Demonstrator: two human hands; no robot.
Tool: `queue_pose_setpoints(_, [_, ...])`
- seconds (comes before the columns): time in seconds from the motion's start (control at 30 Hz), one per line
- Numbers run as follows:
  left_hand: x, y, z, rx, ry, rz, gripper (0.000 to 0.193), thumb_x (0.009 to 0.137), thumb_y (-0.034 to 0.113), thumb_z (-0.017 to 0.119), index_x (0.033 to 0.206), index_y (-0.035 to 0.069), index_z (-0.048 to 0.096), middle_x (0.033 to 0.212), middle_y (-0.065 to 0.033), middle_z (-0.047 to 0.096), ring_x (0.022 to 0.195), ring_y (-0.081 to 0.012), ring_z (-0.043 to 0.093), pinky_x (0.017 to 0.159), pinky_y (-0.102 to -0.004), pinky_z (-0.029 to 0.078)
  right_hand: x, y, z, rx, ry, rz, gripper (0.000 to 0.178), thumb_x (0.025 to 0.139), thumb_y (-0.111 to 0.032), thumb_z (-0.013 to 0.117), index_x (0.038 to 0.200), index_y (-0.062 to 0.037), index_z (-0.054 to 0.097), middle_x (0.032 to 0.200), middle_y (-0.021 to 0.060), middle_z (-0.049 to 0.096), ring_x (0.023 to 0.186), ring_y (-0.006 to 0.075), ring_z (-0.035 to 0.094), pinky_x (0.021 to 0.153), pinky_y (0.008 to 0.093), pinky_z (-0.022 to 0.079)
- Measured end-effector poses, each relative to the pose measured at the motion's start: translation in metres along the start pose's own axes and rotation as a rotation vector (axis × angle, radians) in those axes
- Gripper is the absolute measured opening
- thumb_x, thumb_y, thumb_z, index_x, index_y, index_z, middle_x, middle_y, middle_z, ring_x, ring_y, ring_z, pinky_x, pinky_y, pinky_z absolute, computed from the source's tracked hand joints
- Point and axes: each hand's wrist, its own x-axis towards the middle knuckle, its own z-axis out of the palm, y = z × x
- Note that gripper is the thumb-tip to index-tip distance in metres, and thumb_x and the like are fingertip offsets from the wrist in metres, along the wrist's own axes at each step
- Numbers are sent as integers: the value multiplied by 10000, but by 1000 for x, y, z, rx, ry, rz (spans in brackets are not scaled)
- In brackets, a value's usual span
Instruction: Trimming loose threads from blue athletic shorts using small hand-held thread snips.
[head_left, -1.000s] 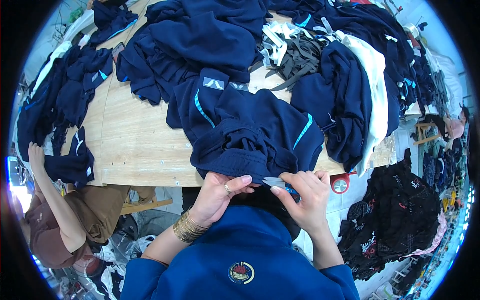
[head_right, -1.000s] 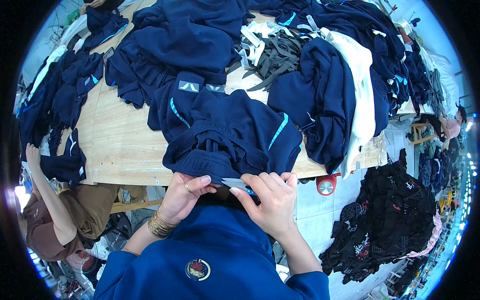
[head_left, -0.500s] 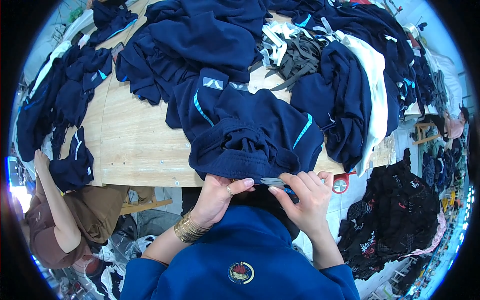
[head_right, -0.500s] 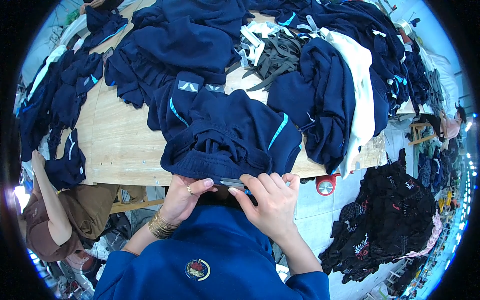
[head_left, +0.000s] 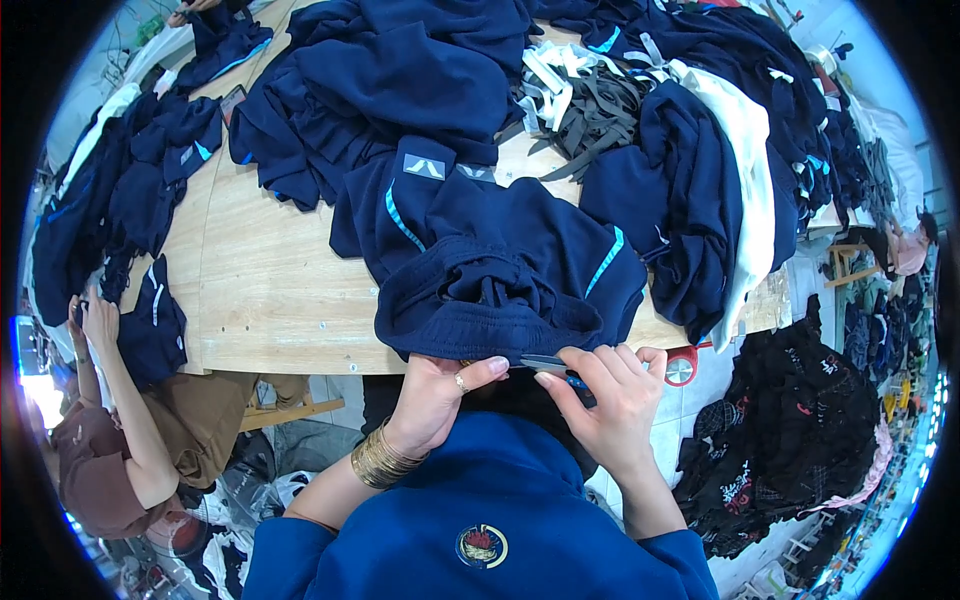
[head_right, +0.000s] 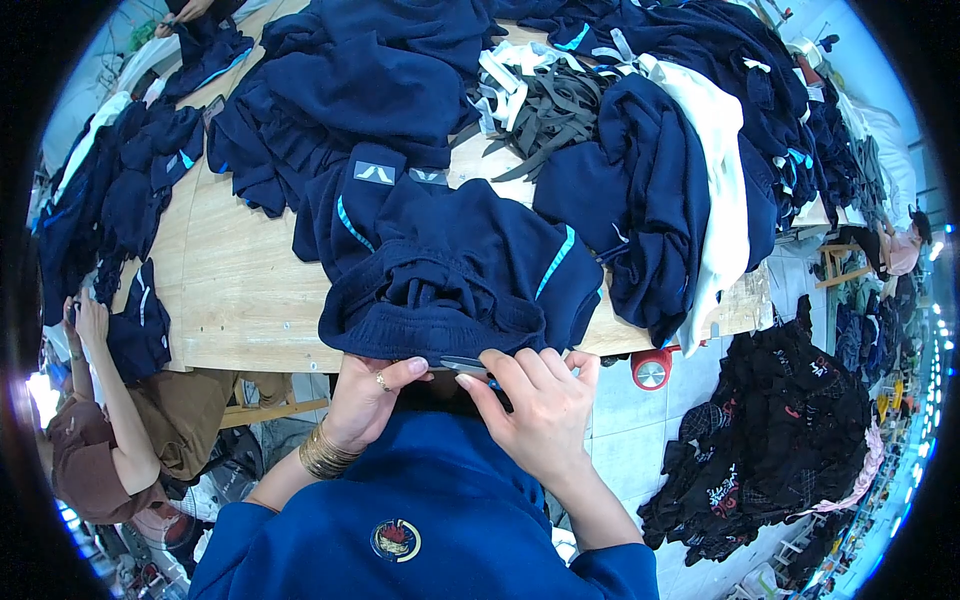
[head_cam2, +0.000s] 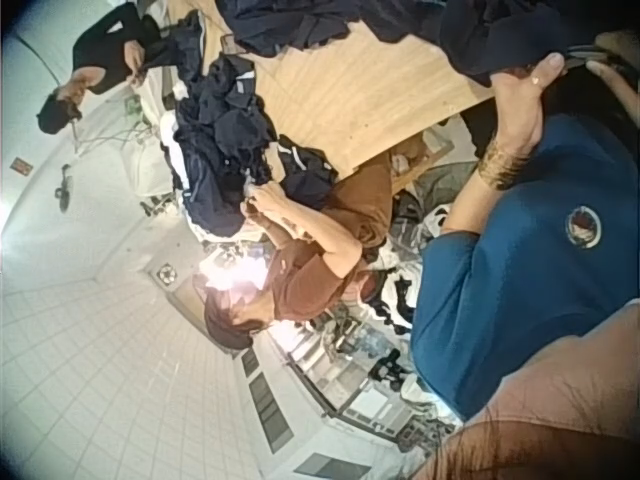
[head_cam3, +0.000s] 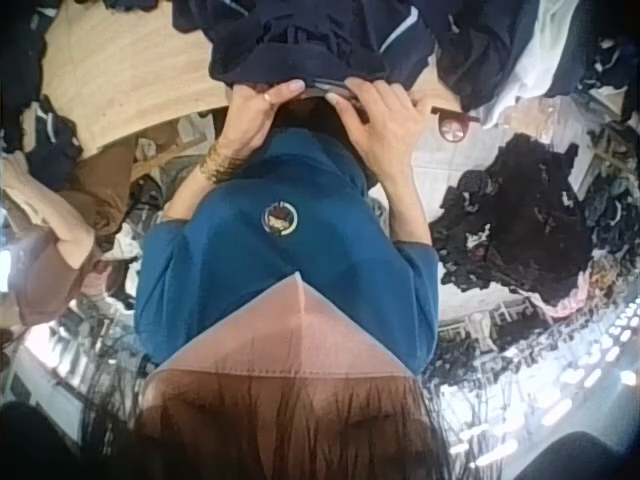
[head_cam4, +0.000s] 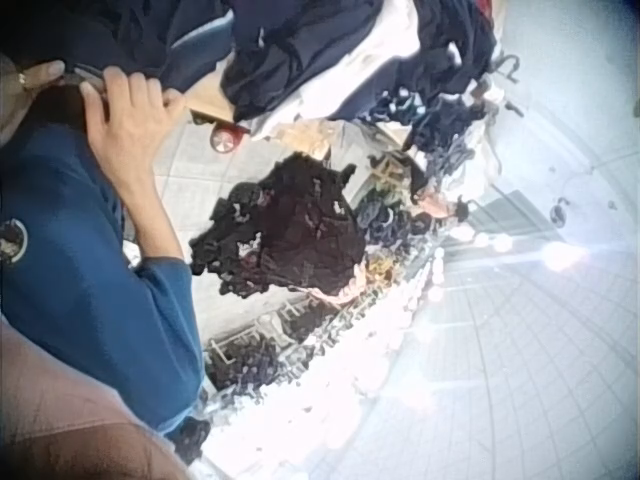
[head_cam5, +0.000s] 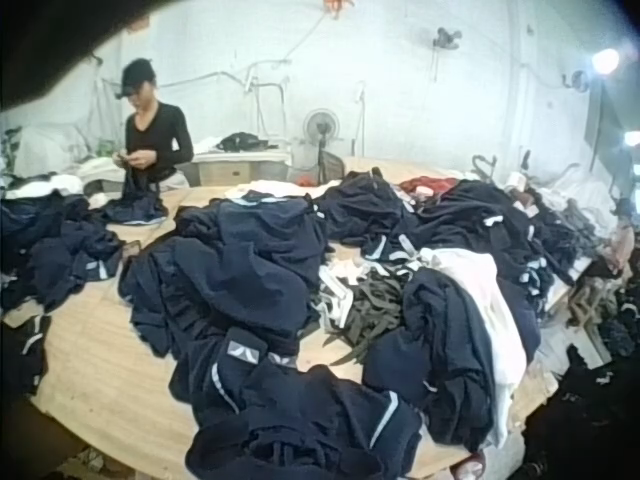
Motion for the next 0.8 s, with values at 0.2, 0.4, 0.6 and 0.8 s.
queue_pose_setpoints(0.2, [1,-2,0,-41,14,-24,385,780,-49,636,1137,10,502,1043,-96,591,920,-168,590,791,-307,518,-5,-1,8,26,54,47,196,709,-234,740,800,-91,643,632,-9,542,557,127,456,624,334,254])
queue_pose_setpoints(0.4, [2,-4,-1,-51,6,-13,376,790,-40,632,1139,9,501,1037,-97,594,927,-170,593,784,-308,522,-8,-3,13,43,82,86,194,716,-235,737,804,-90,644,634,-8,540,553,125,449,619,327,249])
queue_pose_setpoints(0.6, [2,-1,3,-64,15,-48,371,794,-35,629,1141,11,505,1039,-94,596,940,-167,593,779,-307,523,-8,-2,15,57,94,93,195,715,-235,739,805,-92,643,634,-11,535,557,125,446,620,326,244])
queue_pose_setpoints(0.8, [1,0,4,-63,22,-52,375,793,-30,633,1144,14,507,1040,-91,600,943,-169,593,777,-304,525,-9,-1,15,53,94,79,197,714,-235,741,806,-92,642,639,-13,538,563,126,445,623,326,243])
